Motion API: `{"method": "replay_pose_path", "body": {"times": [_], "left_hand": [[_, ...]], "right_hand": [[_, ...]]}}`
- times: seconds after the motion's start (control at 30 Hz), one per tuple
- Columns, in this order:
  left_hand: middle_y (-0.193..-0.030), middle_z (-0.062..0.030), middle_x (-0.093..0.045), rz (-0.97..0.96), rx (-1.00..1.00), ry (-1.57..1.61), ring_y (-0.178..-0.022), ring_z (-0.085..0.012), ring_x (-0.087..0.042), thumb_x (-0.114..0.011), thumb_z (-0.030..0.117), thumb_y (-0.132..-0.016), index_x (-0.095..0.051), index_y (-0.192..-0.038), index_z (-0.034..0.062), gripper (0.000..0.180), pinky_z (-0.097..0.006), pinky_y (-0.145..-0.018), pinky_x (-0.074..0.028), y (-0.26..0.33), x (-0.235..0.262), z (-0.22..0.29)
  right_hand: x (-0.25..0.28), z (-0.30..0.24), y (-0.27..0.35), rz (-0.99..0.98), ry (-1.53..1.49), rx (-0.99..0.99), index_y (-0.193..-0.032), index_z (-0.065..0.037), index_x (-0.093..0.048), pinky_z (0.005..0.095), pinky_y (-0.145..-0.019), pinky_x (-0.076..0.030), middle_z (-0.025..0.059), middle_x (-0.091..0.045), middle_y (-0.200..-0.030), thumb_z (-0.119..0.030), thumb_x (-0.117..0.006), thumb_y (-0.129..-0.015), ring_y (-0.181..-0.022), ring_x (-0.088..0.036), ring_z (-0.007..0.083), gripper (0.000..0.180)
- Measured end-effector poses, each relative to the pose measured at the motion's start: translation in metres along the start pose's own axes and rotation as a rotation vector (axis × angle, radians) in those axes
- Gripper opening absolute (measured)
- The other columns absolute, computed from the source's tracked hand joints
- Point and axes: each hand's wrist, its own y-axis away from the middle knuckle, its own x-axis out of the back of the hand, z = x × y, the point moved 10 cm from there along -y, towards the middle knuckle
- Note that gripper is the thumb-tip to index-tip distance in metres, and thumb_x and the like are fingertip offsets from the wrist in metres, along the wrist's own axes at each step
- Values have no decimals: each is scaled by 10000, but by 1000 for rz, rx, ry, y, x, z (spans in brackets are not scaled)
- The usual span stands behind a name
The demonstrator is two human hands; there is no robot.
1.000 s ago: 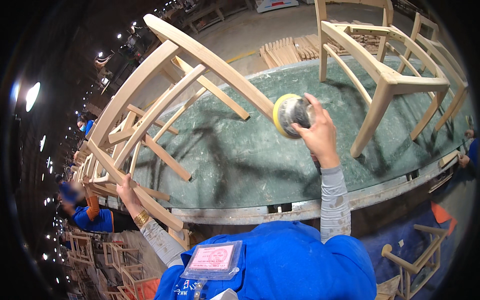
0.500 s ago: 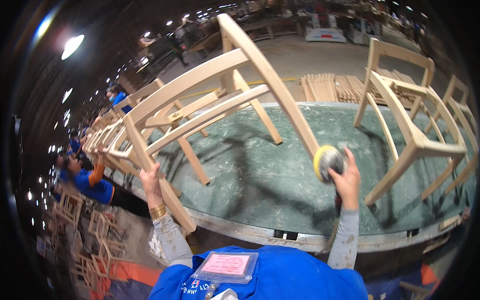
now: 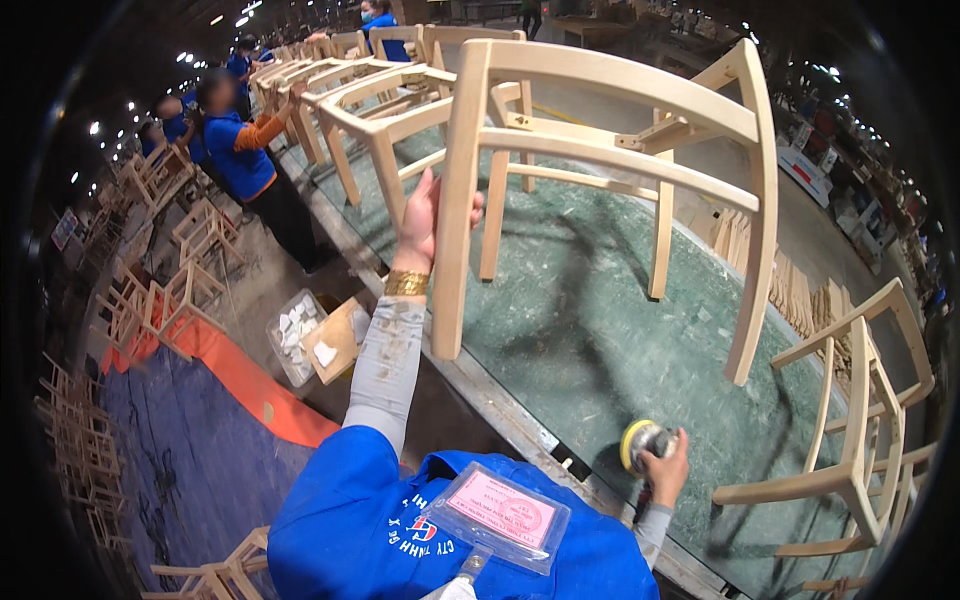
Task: The person uses a handheld orbital sander to smooth the legs and frame of unfinished wooden chair frames on a rotating workbench. They repeatedly reposition the chair to access different legs and sections, then move the finished unit aside to process the next one.
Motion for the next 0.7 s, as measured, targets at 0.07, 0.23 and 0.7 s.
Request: {"method": "replay_pose_path", "body": {"times": [0.07,0.23,0.7], "left_hand": [[-824,-157,-600,-26,21,18,-674,-243,-603,-249,564,-942,-514,-1133,87,578,-329,-599,-502,-9,-6,3],[-815,-137,-590,-61,34,83,-683,-238,-601,-243,571,-940,-520,-1106,92,578,-326,-586,-510,-29,-13,7],[-781,-153,-584,-42,51,153,-679,-256,-593,-191,543,-956,-525,-1061,88,574,-352,-589,-504,-48,-9,4]], "right_hand": [[-35,-29,-6,-53,-34,29,-1286,-117,-428,407,-832,-477,194,-617,-1080,-139,-808,-527,-972,-602,366,849],[-106,-96,-16,-135,74,167,-1315,-165,-381,449,-812,-477,205,-602,-1057,-220,-786,-579,-944,-590,393,842],[-157,-154,-21,-117,242,144,-1342,-166,-388,396,-872,-441,212,-556,-1087,-311,-714,-725,-1052,-534,340,713]]}}
